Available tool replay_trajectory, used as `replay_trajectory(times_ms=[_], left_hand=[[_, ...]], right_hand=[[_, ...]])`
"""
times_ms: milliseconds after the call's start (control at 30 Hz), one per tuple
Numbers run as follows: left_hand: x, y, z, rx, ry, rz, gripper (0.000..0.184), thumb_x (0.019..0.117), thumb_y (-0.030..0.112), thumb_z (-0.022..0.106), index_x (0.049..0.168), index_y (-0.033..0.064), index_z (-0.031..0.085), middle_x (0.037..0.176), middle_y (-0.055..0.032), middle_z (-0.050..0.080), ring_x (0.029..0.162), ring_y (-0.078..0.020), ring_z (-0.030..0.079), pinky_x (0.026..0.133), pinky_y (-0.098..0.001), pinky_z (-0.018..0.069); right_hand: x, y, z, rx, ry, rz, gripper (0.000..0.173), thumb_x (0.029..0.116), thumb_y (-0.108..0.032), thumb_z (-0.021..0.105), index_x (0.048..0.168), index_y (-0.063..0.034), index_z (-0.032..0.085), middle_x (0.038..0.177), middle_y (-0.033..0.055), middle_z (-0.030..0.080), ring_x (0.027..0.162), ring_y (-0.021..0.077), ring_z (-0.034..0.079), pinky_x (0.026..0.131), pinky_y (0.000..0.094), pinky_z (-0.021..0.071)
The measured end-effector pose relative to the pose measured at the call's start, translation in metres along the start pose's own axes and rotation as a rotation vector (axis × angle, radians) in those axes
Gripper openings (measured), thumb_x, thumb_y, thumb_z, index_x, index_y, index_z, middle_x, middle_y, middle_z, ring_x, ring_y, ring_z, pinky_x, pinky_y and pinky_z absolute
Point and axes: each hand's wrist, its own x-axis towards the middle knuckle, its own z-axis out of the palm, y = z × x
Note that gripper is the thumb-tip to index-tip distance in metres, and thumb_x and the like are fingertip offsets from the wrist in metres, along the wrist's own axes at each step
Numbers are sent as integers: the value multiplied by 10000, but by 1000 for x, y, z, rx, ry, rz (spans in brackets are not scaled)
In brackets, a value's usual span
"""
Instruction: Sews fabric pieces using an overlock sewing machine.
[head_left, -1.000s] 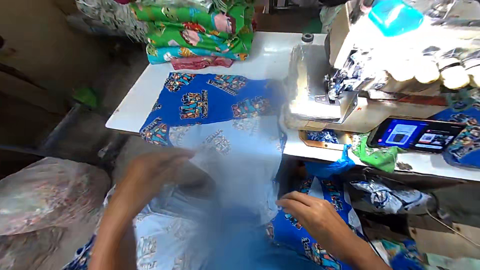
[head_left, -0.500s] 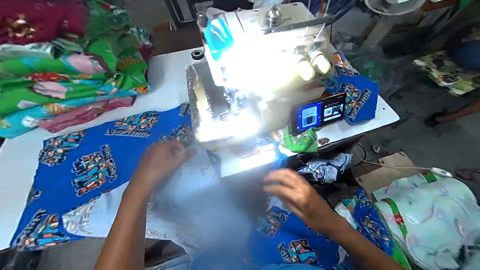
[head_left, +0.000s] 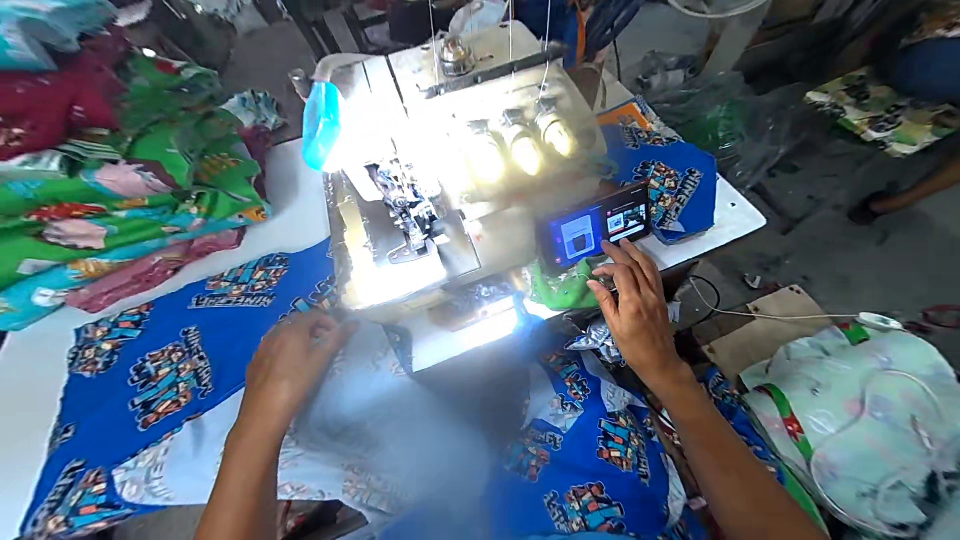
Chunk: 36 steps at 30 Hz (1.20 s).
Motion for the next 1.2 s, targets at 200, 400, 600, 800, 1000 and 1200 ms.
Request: replay_trajectory(times_ms=[200, 400, 600, 800, 1000, 1200], left_hand=[[-18, -3, 7, -139, 205, 128, 393, 1061, 307, 544, 1146, -76, 567, 970, -275, 638, 893, -440, 643, 786, -653, 481], [-58, 51, -13, -284, 350, 348, 283, 1019, 211, 594, 1101, -51, 659, 1023, -151, 703, 905, -138, 669, 844, -335, 547], [-90, 112, -29, -310, 334, 641, 172, 1003, 148, 626, 1054, 12, 718, 1021, -90, 710, 911, -83, 666, 812, -200, 528], [-115, 57, -33, -183, 229, 368, 296, 912, 351, 726, 1036, 83, 741, 954, -36, 714, 797, -156, 672, 711, -393, 562], [-162, -4, -40, -186, 381, 174, 250, 955, 233, 634, 1002, 13, 743, 1032, -107, 740, 909, -126, 682, 803, -324, 550], [-181, 14, -85, -638, 372, 272, 148, 1002, 366, 613, 1037, 328, 752, 1096, 226, 676, 1055, 72, 604, 924, -145, 489]], right_hand=[[-12, -33, -6, 242, -7, -6, 269, 1041, -179, 578, 1224, -10, 679, 1285, 145, 666, 1236, 278, 614, 1046, 427, 498], [-28, -114, 17, 760, -308, -58, 404, 996, -260, 656, 1290, 18, 663, 1258, 149, 685, 1179, 189, 658, 1034, 337, 528], [3, -174, 15, 1333, -572, 153, 265, 896, -39, 702, 1161, -39, 691, 1023, 1, 714, 892, 19, 667, 794, 217, 572], [31, -153, -14, 1224, -277, 3, 141, 1009, -51, 579, 1065, -102, 698, 963, -75, 708, 872, -13, 662, 778, 173, 565], [38, -128, -42, 1169, -150, 15, 121, 1009, -132, 624, 1098, -160, 700, 1026, -87, 695, 904, 9, 664, 795, 192, 577], [38, -126, -52, 1145, -144, -2, 155, 1041, -170, 580, 1104, -165, 722, 1024, -88, 717, 903, 7, 679, 798, 196, 585]])
